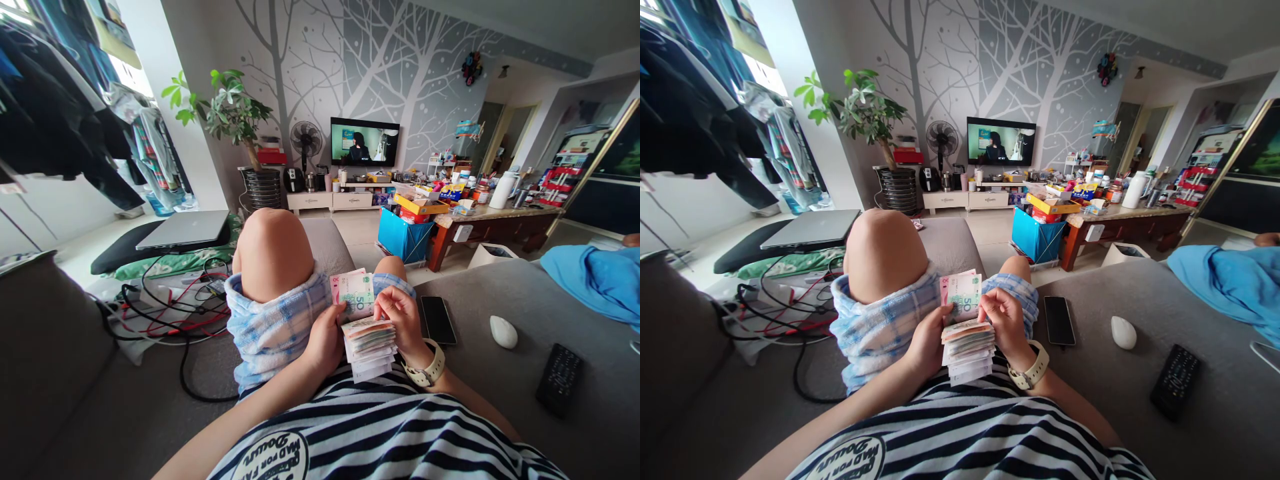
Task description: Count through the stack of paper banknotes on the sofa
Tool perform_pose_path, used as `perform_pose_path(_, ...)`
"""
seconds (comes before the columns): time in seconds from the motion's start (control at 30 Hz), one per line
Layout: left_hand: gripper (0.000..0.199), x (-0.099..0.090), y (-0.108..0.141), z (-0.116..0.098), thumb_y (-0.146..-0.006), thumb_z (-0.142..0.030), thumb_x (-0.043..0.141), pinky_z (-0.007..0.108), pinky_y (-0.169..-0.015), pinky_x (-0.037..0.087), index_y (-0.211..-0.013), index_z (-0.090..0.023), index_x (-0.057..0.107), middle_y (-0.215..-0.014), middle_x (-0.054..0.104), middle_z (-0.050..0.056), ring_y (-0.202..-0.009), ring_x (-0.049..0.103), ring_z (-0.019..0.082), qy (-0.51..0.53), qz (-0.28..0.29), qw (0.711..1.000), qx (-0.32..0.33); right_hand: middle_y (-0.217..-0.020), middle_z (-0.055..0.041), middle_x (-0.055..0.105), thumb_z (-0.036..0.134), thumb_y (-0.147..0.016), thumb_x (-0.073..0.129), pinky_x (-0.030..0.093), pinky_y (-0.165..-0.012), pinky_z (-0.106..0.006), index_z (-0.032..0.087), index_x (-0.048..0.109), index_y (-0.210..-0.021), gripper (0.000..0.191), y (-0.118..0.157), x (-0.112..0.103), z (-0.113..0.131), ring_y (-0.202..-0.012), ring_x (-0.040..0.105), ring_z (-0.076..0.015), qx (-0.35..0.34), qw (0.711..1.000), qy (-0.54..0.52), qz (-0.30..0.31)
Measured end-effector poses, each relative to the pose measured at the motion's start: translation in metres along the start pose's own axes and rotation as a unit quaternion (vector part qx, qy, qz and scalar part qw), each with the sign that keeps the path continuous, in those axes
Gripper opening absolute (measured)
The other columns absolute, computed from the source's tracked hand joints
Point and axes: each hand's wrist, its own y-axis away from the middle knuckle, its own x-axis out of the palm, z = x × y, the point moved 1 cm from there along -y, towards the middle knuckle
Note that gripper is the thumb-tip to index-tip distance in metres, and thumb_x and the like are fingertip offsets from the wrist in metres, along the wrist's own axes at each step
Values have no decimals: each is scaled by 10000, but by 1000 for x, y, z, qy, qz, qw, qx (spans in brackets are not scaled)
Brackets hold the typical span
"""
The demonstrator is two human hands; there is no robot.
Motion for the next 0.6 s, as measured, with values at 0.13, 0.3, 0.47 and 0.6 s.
perform_pose_path(0.13, 210, -3, 0, 0, -651, -216, 710, 321, -769, 557, -838, -137, 653, -820, 738, 77, -784, 703, 226, -26, 22, 999, 15, -580, 46, 450, 452, -793, 659, 340, -535, -228, 181, 483, -673, 344, -6, -2, -6, -541, 405, -90, 35, 998, 5, -55)
perform_pose_path(0.3, 203, -3, 1, 1, -635, -195, 719, 340, -744, 556, -818, -124, 670, -762, 731, 89, -737, 700, 237, -57, 43, 997, 28, -601, 36, 441, 463, -837, 586, 335, -539, -239, 188, 462, -671, 344, -8, -3, -7, -564, 389, -101, 42, 996, 62, -52)
perform_pose_path(0.47, 247, -4, 0, 2, -632, -145, 711, 354, -764, 558, -872, -104, 669, -786, 733, 99, -706, 696, 223, -46, 43, 998, 21, -575, 34, 342, 448, -832, 583, 268, -499, -256, 205, 377, -619, 383, -5, -2, -7, -541, 292, -110, 49, 997, 53, -42)
perform_pose_path(0.6, 189, -6, -3, 4, -651, -208, 701, 325, -729, 551, -808, -110, 661, -683, 696, 61, -672, 679, 208, -35, 20, 999, 21, -583, 29, 331, 453, -833, 576, 267, -506, -263, 204, 373, -616, 388, -4, -3, -8, -548, 294, -113, 42, 995, 69, -58)
